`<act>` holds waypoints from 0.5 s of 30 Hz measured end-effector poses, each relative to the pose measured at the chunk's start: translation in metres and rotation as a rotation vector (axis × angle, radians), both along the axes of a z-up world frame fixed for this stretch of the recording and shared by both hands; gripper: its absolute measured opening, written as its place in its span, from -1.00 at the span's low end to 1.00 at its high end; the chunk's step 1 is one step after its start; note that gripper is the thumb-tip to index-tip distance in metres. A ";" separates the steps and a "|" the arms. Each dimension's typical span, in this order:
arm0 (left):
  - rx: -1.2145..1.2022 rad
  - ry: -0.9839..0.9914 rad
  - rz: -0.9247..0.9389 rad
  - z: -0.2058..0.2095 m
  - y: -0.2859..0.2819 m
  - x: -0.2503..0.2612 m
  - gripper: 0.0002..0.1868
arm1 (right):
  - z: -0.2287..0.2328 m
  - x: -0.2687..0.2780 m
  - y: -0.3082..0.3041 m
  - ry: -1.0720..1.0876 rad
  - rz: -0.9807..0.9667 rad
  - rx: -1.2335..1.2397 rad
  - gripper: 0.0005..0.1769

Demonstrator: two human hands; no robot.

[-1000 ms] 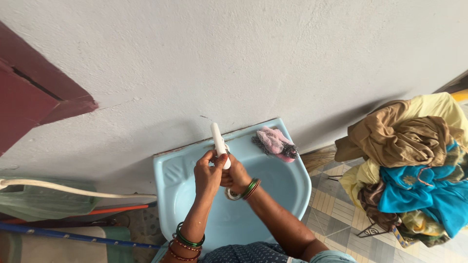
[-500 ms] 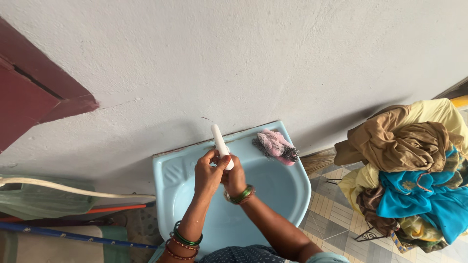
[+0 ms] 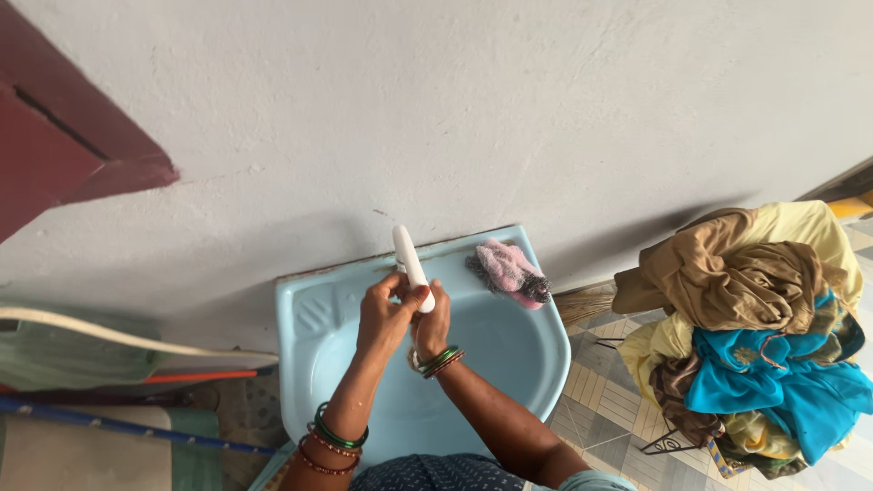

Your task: The person wipes down a blue pedestal sink with a cloth, cleans the faucet, and scrubs the area around the drain.

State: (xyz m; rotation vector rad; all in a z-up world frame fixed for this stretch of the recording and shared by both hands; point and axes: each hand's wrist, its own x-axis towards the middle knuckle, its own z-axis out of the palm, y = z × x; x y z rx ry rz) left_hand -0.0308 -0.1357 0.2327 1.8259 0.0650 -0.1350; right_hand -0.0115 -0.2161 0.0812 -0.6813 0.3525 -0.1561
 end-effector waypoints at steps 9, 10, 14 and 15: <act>-0.092 0.029 -0.079 -0.018 0.007 0.014 -0.69 | 0.054 -0.018 -0.047 0.158 0.642 0.042 -0.50; -0.137 0.054 -0.101 -0.020 0.009 0.015 -0.69 | 0.055 -0.015 -0.043 0.150 0.640 0.038 -0.50; -0.145 0.120 -0.097 -0.022 0.010 0.010 -0.68 | 0.028 -0.009 -0.012 -0.123 0.097 -0.439 -0.36; -0.146 0.121 -0.092 -0.021 0.012 0.008 -0.68 | 0.024 -0.009 -0.008 -0.119 0.024 -0.398 -0.35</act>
